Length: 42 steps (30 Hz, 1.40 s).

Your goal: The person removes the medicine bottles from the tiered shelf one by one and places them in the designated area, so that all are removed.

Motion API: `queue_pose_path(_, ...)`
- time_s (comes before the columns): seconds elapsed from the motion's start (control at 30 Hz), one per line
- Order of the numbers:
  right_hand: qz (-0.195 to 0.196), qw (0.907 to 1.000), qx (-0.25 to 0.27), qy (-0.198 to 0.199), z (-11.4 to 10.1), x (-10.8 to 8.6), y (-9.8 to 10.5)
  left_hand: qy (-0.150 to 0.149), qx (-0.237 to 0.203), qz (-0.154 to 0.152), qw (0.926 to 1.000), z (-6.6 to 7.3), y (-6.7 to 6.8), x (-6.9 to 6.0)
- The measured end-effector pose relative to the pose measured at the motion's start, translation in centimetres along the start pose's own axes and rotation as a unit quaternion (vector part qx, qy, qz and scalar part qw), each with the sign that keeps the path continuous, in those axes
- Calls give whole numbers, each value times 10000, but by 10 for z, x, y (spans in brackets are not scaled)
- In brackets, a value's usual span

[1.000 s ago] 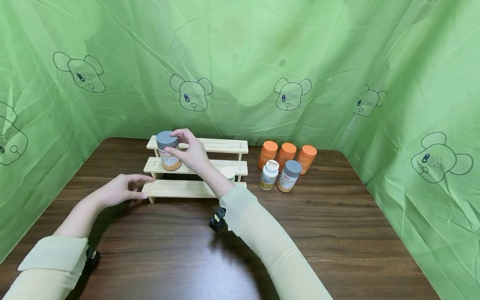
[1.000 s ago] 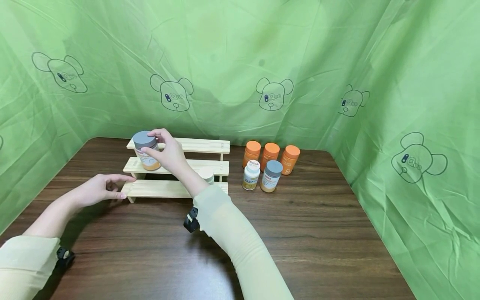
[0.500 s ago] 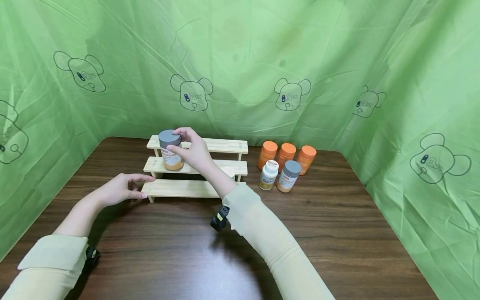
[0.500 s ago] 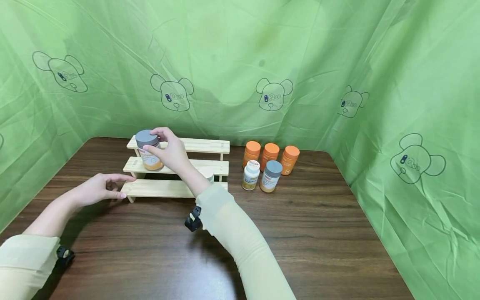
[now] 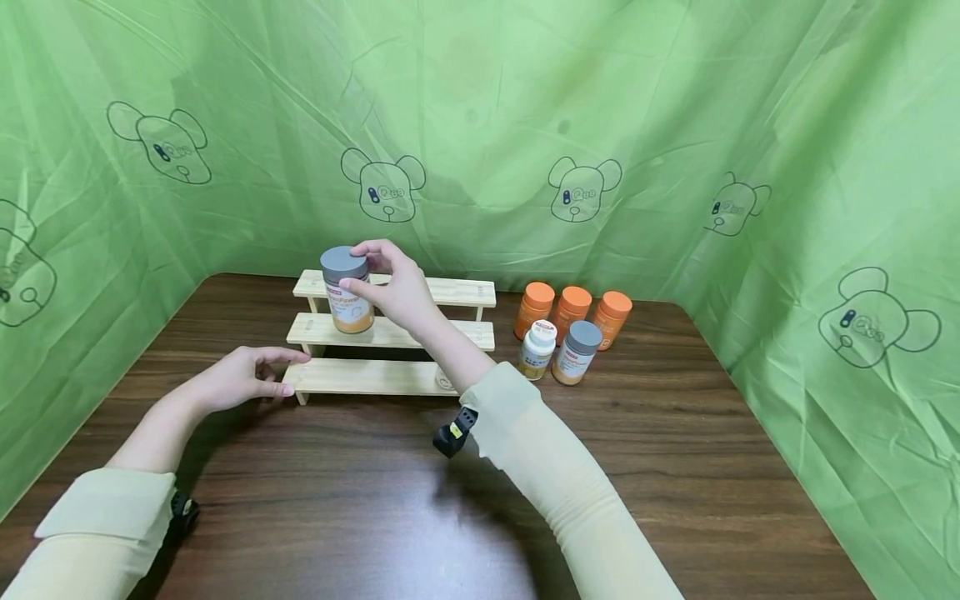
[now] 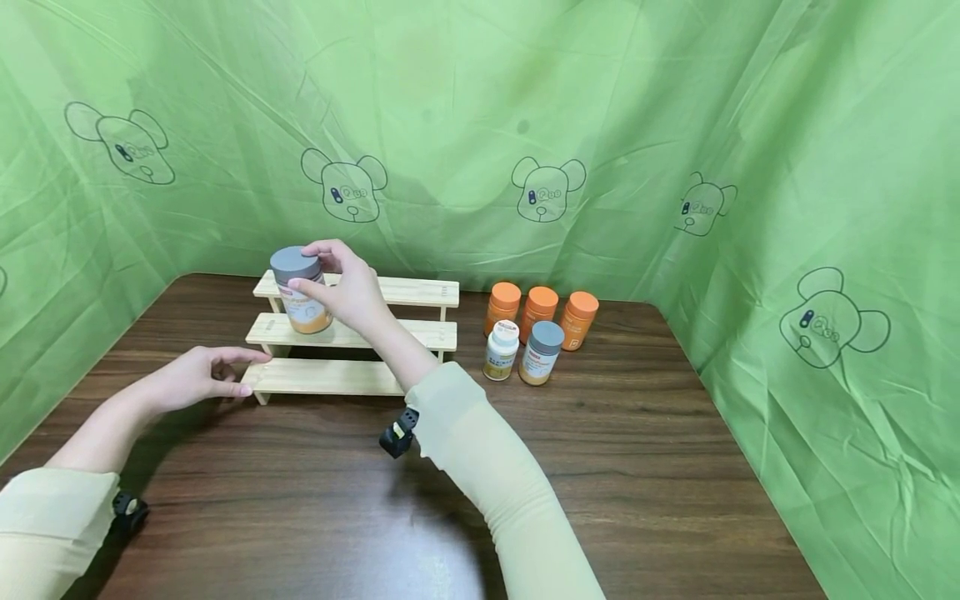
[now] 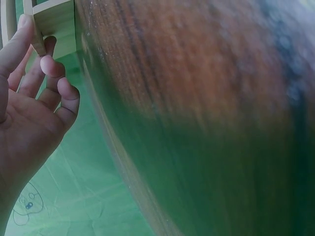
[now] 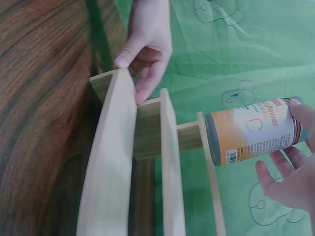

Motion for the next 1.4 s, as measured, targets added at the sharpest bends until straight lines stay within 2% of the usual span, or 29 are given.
queue_pose_path(0.23,-150,9998,140,69,-14,2,16,-26,9,25,10000,2,2,1)
queue_pose_path(0.67,-172,9995,202,153,-31,-4,57,82,-98,7,9999,1,2,2)
queue_pose_path(0.9,-272,9971,657,262,-34,-9,82,64,-151,-12,9999,0,1,1)
queue_pose_path(1.17,-338,9956,808,346,-34,-20,112,86,-172,-87,9998,-3,-4,-2)
queue_pose_path(1.4,-410,9933,977,457,-39,-26,139,15,-103,-1,9999,-1,-1,-1)
Point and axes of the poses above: each hand's wrist, its own x-axis towards the middle knuckle, its own y-axis out of the back of the hand, z = x × y, the point moved 1 cm from there along x, towards the middle knuckle, and after that the axes turned 7 degrees about z, right-handed, at the moved point
